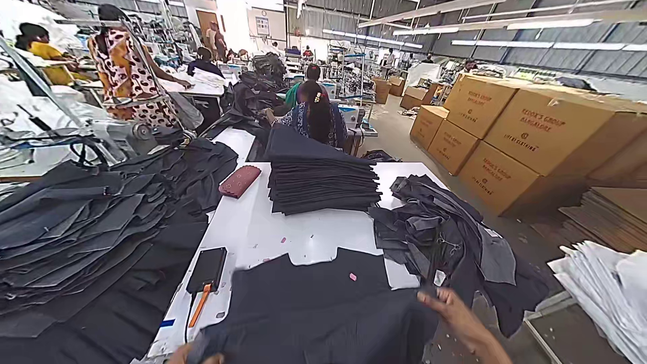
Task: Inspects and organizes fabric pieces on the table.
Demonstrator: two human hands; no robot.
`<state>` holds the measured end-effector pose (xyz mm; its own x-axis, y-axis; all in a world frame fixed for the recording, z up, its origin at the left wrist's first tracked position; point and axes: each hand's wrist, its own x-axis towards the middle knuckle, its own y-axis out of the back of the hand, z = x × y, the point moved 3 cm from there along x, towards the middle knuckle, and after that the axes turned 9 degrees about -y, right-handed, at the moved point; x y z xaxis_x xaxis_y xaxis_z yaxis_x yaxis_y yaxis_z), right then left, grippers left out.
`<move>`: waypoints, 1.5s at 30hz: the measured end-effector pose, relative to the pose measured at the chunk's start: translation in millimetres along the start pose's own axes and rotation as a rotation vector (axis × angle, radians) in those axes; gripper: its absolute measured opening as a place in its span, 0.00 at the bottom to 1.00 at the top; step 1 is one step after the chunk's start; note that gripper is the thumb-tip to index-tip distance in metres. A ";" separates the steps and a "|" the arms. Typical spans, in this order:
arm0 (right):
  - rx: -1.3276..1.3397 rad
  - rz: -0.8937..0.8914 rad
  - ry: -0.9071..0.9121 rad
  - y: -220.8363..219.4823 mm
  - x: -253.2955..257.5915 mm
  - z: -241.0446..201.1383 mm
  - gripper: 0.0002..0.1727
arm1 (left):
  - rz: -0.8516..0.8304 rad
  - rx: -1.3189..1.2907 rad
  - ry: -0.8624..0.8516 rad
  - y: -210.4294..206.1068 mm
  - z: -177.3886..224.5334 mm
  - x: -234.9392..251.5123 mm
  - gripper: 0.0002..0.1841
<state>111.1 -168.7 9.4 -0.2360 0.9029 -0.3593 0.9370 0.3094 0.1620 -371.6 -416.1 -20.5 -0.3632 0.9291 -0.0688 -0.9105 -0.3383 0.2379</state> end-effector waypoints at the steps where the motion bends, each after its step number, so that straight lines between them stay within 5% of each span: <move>1: 0.105 0.078 0.094 3.0 -3.9 -25.9 0.05 | 0.119 0.011 -0.079 7.2 24.6 0.3 0.08; 3: 0.355 0.083 0.298 7.0 -9.4 -70.3 0.06 | 0.375 -0.135 -0.225 19.2 62.3 6.5 0.11; 5: 0.385 -0.072 0.419 8.5 -8.2 -95.7 0.31 | 0.443 -0.173 -0.360 25.9 78.4 23.0 0.24; 8: 0.105 0.037 0.378 8.3 7.2 -123.4 0.28 | 0.464 0.261 -0.393 44.4 74.2 71.9 0.38; 12: 0.000 0.291 0.401 28.8 26.5 -176.0 0.31 | 0.554 0.207 -0.323 69.4 101.1 138.5 0.25; 17: 0.175 0.388 0.737 48.5 -32.1 -237.3 0.22 | 0.601 -0.031 -0.600 93.8 183.1 154.4 0.24; 22: -0.079 0.394 0.761 87.2 -101.8 -172.8 0.11 | 0.429 0.094 -0.545 82.9 168.7 115.1 0.20; 26: -0.344 0.137 0.520 105.1 -119.0 -77.9 0.11 | 0.199 0.336 -0.320 46.9 53.3 92.5 0.21; 29: -0.513 -0.094 0.384 65.7 -98.1 -57.2 0.15 | 0.139 0.575 -0.246 3.7 -27.3 74.9 0.27; 33: -0.683 -0.188 0.385 -42.3 -41.2 -94.7 0.15 | -0.283 0.553 -0.464 -110.7 -28.5 39.8 0.46; 36: -0.625 -0.019 0.635 -151.4 -8.0 -125.7 0.16 | -0.574 0.571 -0.367 -172.2 -24.5 16.9 0.49; 37: -0.557 -0.040 0.784 -190.6 -6.0 -128.6 0.17 | -0.476 0.561 -0.389 -177.1 -27.8 12.8 0.41; 39: -0.449 -0.351 0.948 -254.5 -14.6 -123.0 0.22 | -0.203 0.523 -0.406 -172.7 -34.9 6.7 0.24; 41: -0.475 -0.606 0.962 -283.7 -18.8 -103.9 0.31 | -0.085 0.441 -0.314 -156.0 -30.1 -1.7 0.20; 45: -0.814 -0.495 0.843 -255.4 16.8 -27.7 0.61 | -0.020 0.214 -0.152 -127.6 -12.9 -13.4 0.21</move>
<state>-139.4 -224.2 -12.6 -0.8844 0.4554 0.1025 0.3447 0.4891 0.8012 -253.1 -387.3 -62.5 -0.2965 0.9527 0.0670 -0.8487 -0.2950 0.4390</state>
